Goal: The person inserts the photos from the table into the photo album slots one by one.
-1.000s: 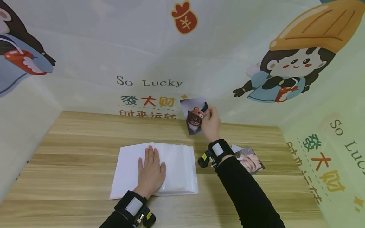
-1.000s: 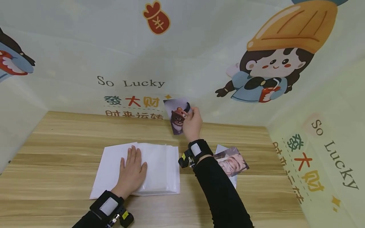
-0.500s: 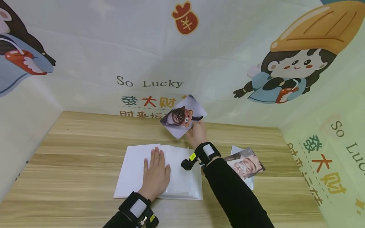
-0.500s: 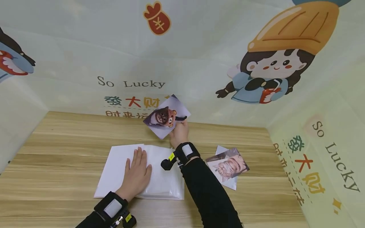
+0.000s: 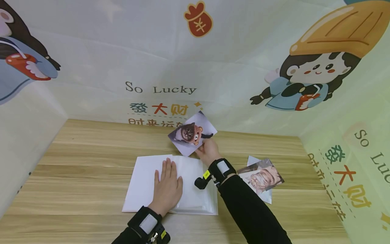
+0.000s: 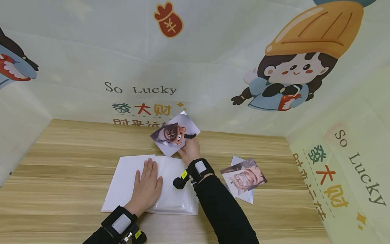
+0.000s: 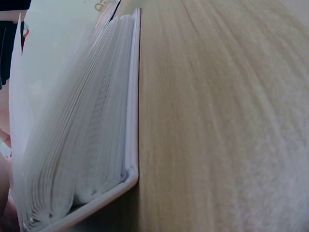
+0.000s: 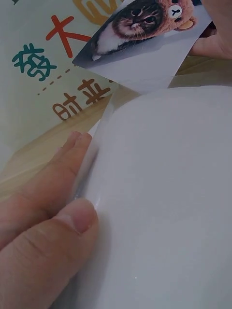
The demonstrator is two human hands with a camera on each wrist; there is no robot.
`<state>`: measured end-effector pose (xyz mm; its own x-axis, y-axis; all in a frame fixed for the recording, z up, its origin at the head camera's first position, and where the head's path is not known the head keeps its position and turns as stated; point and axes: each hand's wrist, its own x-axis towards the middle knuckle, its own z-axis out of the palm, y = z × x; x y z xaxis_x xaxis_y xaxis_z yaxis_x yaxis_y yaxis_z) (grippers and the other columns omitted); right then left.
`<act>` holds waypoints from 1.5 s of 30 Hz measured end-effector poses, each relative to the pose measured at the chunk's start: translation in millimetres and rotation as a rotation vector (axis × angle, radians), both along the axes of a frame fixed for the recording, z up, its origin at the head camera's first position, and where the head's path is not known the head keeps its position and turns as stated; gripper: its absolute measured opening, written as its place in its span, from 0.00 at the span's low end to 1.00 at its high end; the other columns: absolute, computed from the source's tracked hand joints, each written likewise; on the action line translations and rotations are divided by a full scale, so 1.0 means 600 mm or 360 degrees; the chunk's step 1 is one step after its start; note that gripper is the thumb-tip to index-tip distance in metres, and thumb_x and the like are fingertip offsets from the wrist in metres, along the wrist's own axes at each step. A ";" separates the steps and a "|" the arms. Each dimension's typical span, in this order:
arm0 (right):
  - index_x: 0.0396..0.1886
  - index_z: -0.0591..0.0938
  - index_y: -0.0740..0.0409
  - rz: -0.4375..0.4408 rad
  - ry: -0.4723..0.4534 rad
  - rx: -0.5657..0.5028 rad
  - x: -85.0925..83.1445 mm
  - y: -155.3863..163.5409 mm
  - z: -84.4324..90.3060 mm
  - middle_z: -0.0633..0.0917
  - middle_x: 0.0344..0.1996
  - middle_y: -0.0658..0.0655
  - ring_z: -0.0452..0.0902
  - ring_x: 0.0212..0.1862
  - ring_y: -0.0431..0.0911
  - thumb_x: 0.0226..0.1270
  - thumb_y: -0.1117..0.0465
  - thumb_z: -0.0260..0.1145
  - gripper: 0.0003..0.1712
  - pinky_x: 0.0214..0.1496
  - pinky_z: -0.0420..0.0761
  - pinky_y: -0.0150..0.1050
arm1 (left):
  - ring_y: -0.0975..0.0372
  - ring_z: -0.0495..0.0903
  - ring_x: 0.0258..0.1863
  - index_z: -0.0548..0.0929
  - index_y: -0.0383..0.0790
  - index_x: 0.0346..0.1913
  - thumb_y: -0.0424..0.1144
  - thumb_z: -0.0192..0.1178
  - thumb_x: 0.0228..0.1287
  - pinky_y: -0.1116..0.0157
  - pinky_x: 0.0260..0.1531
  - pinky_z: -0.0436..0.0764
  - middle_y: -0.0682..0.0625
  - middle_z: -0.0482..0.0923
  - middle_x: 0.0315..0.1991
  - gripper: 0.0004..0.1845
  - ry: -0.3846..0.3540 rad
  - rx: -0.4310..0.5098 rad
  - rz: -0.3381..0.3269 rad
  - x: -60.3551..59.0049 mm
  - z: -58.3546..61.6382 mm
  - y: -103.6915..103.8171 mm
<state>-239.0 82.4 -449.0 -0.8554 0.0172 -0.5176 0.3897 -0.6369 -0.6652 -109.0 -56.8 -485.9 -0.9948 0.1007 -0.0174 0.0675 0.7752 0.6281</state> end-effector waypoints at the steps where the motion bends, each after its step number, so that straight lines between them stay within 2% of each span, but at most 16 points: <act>1: 0.72 0.67 0.68 0.0011 0.0002 -0.0018 0.001 0.001 0.000 0.80 0.61 0.63 0.78 0.65 0.50 0.82 0.71 0.38 0.24 0.78 0.68 0.48 | 0.37 0.45 0.83 0.57 0.17 0.78 0.37 0.46 0.81 0.33 0.77 0.43 0.26 0.46 0.82 0.32 0.0001 0.0001 0.0002 0.000 0.000 0.000; 3: 0.80 0.59 0.66 0.0018 0.0004 -0.0027 0.003 0.003 -0.001 0.72 0.72 0.66 0.67 0.75 0.55 0.82 0.71 0.37 0.30 0.79 0.67 0.48 | 0.37 0.46 0.83 0.57 0.17 0.78 0.36 0.46 0.81 0.33 0.77 0.43 0.26 0.46 0.82 0.32 0.0002 0.0003 0.0005 0.001 0.000 0.000; 10: 0.79 0.60 0.66 -0.0004 0.0009 -0.0056 0.002 0.005 -0.003 0.76 0.63 0.63 0.73 0.66 0.50 0.83 0.70 0.38 0.28 0.77 0.69 0.46 | 0.37 0.46 0.83 0.57 0.17 0.78 0.36 0.46 0.81 0.33 0.77 0.43 0.26 0.47 0.82 0.32 0.0003 0.0008 0.0010 0.001 0.002 0.000; 14: 0.79 0.59 0.68 -0.0001 0.0027 -0.0091 0.002 0.005 0.001 0.74 0.67 0.65 0.71 0.71 0.53 0.83 0.70 0.38 0.28 0.77 0.69 0.46 | 0.36 0.47 0.83 0.58 0.16 0.77 0.36 0.46 0.81 0.32 0.77 0.43 0.26 0.47 0.82 0.32 0.0010 0.0017 0.0011 0.001 0.002 0.000; 16: 0.79 0.59 0.68 -0.0010 0.0023 -0.0092 0.003 0.005 0.003 0.75 0.65 0.64 0.74 0.67 0.52 0.84 0.70 0.38 0.28 0.77 0.69 0.46 | 0.36 0.47 0.83 0.58 0.16 0.77 0.36 0.46 0.81 0.32 0.77 0.43 0.25 0.48 0.82 0.32 0.0015 0.0024 0.0012 0.002 0.001 0.001; 18: 0.78 0.61 0.68 -0.0029 0.0021 -0.0074 0.003 0.005 0.005 0.78 0.57 0.62 0.79 0.54 0.47 0.84 0.69 0.39 0.27 0.76 0.71 0.45 | 0.37 0.47 0.83 0.58 0.16 0.77 0.36 0.46 0.81 0.33 0.77 0.43 0.26 0.48 0.82 0.32 0.0016 0.0031 0.0014 0.001 0.000 0.001; 21: 0.77 0.62 0.68 -0.0052 0.0048 -0.0047 0.002 0.004 0.006 0.79 0.49 0.58 0.76 0.44 0.43 0.84 0.69 0.39 0.26 0.75 0.72 0.45 | 0.37 0.47 0.83 0.58 0.16 0.77 0.36 0.46 0.81 0.32 0.77 0.43 0.25 0.48 0.82 0.32 0.0023 0.0029 0.0016 0.001 -0.001 0.001; 23: 0.76 0.62 0.68 -0.0070 0.0086 -0.0030 0.000 0.002 0.005 0.78 0.48 0.57 0.76 0.45 0.43 0.84 0.70 0.39 0.25 0.76 0.71 0.46 | 0.37 0.47 0.83 0.58 0.16 0.77 0.36 0.45 0.81 0.33 0.77 0.43 0.25 0.48 0.82 0.32 0.0026 0.0026 0.0018 0.001 -0.001 0.001; 27: 0.75 0.62 0.69 -0.0113 0.0131 0.0017 -0.004 -0.004 0.001 0.77 0.50 0.59 0.75 0.55 0.47 0.82 0.72 0.38 0.26 0.76 0.70 0.48 | 0.37 0.47 0.83 0.58 0.16 0.77 0.36 0.45 0.81 0.32 0.77 0.43 0.25 0.48 0.82 0.32 0.0033 0.0022 0.0023 0.002 -0.001 0.001; 30: 0.74 0.63 0.68 -0.0117 0.0102 0.0048 -0.004 -0.009 -0.003 0.77 0.47 0.57 0.75 0.51 0.46 0.82 0.72 0.38 0.25 0.75 0.72 0.47 | 0.37 0.47 0.83 0.59 0.16 0.77 0.36 0.45 0.81 0.32 0.77 0.43 0.26 0.48 0.82 0.31 0.0028 0.0024 0.0023 0.002 0.001 0.002; 32: 0.71 0.64 0.67 -0.0097 0.0092 0.0068 -0.003 -0.010 -0.005 0.75 0.39 0.54 0.73 0.41 0.43 0.82 0.72 0.38 0.22 0.70 0.75 0.44 | 0.37 0.47 0.83 0.58 0.16 0.77 0.36 0.45 0.81 0.32 0.77 0.43 0.26 0.48 0.82 0.31 0.0021 0.0025 0.0019 0.002 0.002 0.002; 35: 0.61 0.67 0.64 -0.0043 0.0103 0.0155 0.000 -0.009 -0.009 0.72 0.31 0.51 0.68 0.31 0.39 0.81 0.72 0.39 0.16 0.54 0.80 0.37 | 0.37 0.47 0.83 0.58 0.16 0.77 0.36 0.45 0.81 0.32 0.77 0.43 0.25 0.48 0.82 0.31 0.0015 0.0027 0.0015 0.002 0.003 0.002; 37: 0.56 0.67 0.62 -0.0010 0.0142 0.0222 0.001 -0.007 -0.014 0.71 0.30 0.51 0.66 0.29 0.38 0.79 0.73 0.40 0.14 0.43 0.79 0.32 | 0.36 0.47 0.83 0.58 0.16 0.77 0.36 0.45 0.81 0.32 0.77 0.43 0.25 0.48 0.82 0.31 0.0012 0.0030 0.0016 0.003 0.004 0.002; 39: 0.52 0.67 0.61 0.0032 0.0177 0.0319 0.003 -0.003 -0.016 0.72 0.33 0.53 0.68 0.31 0.39 0.78 0.73 0.40 0.11 0.36 0.76 0.29 | 0.37 0.47 0.83 0.58 0.16 0.77 0.36 0.45 0.81 0.32 0.77 0.43 0.26 0.48 0.82 0.31 0.0012 0.0032 0.0020 0.003 0.003 0.002; 43: 0.47 0.68 0.63 0.0127 0.0226 0.0653 0.007 0.007 -0.018 0.69 0.35 0.54 0.66 0.30 0.41 0.75 0.73 0.44 0.08 0.31 0.71 0.28 | 0.36 0.48 0.82 0.59 0.16 0.76 0.35 0.46 0.80 0.32 0.77 0.44 0.25 0.49 0.81 0.31 0.0026 0.0027 0.0029 0.003 0.002 0.002; 45: 0.48 0.70 0.68 0.0176 0.0264 0.0852 0.009 0.012 -0.018 0.69 0.33 0.54 0.65 0.29 0.41 0.73 0.72 0.45 0.09 0.29 0.69 0.28 | 0.36 0.48 0.82 0.59 0.15 0.76 0.35 0.46 0.80 0.32 0.77 0.44 0.25 0.49 0.81 0.31 0.0031 0.0026 0.0031 0.002 0.002 0.002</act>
